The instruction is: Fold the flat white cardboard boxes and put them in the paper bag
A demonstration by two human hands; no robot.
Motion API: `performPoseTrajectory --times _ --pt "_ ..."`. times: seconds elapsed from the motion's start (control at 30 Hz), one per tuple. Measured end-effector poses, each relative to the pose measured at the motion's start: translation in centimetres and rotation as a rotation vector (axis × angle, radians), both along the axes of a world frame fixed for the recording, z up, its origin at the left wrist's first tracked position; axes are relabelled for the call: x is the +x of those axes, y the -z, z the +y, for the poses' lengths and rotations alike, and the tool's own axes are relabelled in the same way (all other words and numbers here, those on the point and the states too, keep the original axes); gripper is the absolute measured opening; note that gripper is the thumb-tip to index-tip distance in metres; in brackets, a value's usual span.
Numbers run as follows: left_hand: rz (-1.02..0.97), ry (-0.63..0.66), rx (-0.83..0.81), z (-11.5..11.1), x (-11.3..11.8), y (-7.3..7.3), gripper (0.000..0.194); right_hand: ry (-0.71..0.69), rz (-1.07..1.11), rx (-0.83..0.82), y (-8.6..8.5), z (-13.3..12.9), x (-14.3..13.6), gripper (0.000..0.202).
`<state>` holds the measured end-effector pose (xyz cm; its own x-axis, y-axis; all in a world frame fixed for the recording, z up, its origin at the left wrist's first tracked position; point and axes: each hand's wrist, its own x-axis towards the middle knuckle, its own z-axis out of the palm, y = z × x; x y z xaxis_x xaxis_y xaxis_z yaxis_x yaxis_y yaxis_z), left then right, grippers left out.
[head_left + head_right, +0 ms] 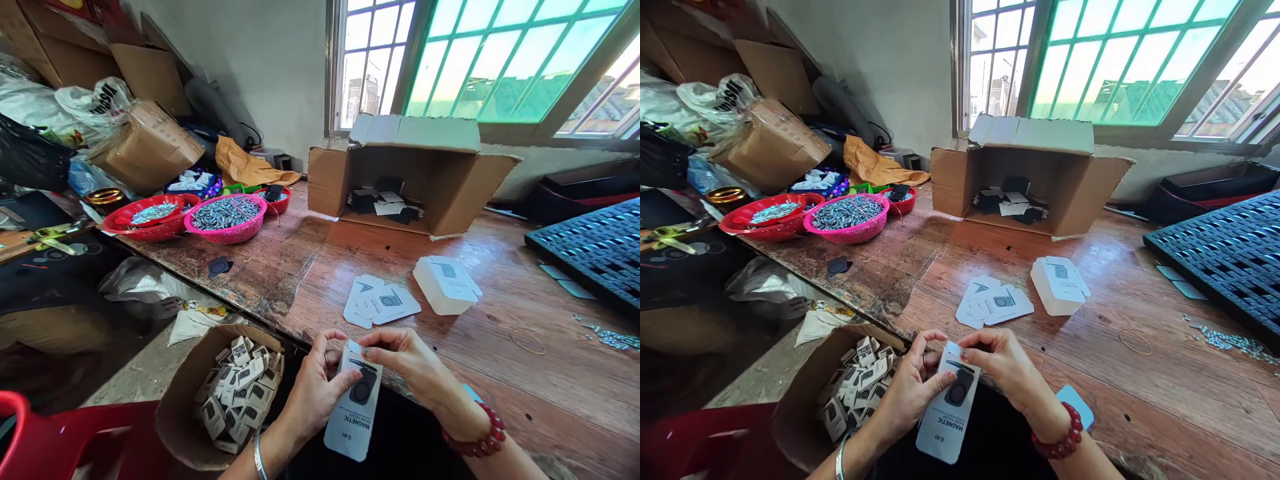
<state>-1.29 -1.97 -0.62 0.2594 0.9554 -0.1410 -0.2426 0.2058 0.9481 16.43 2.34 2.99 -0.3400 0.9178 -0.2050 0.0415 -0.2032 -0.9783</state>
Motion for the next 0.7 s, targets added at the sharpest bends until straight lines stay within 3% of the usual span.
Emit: performPoseTrajectory --times 0.13,0.3,0.47,0.6,0.7 --pt "0.005 0.020 0.042 -0.8 -0.6 -0.2 0.050 -0.016 -0.044 0.034 -0.6 -0.7 -0.5 0.015" --pt "0.012 0.000 0.061 -1.9 -0.9 0.0 0.046 -0.012 -0.190 0.246 -0.6 -1.7 -0.9 0.009" --pt "-0.007 -0.049 0.071 -2.9 -1.3 0.2 0.048 -0.106 -0.252 0.421 -0.3 -3.3 -1.1 0.016" --pt "-0.031 -0.100 0.057 -3.8 -1.9 1.0 0.053 -0.157 -0.254 0.451 1.1 -4.8 -1.6 0.025" --pt "-0.041 -0.138 -0.002 -5.1 -2.6 1.8 0.045 -0.154 -0.219 0.364 3.1 -5.6 -2.3 0.032"
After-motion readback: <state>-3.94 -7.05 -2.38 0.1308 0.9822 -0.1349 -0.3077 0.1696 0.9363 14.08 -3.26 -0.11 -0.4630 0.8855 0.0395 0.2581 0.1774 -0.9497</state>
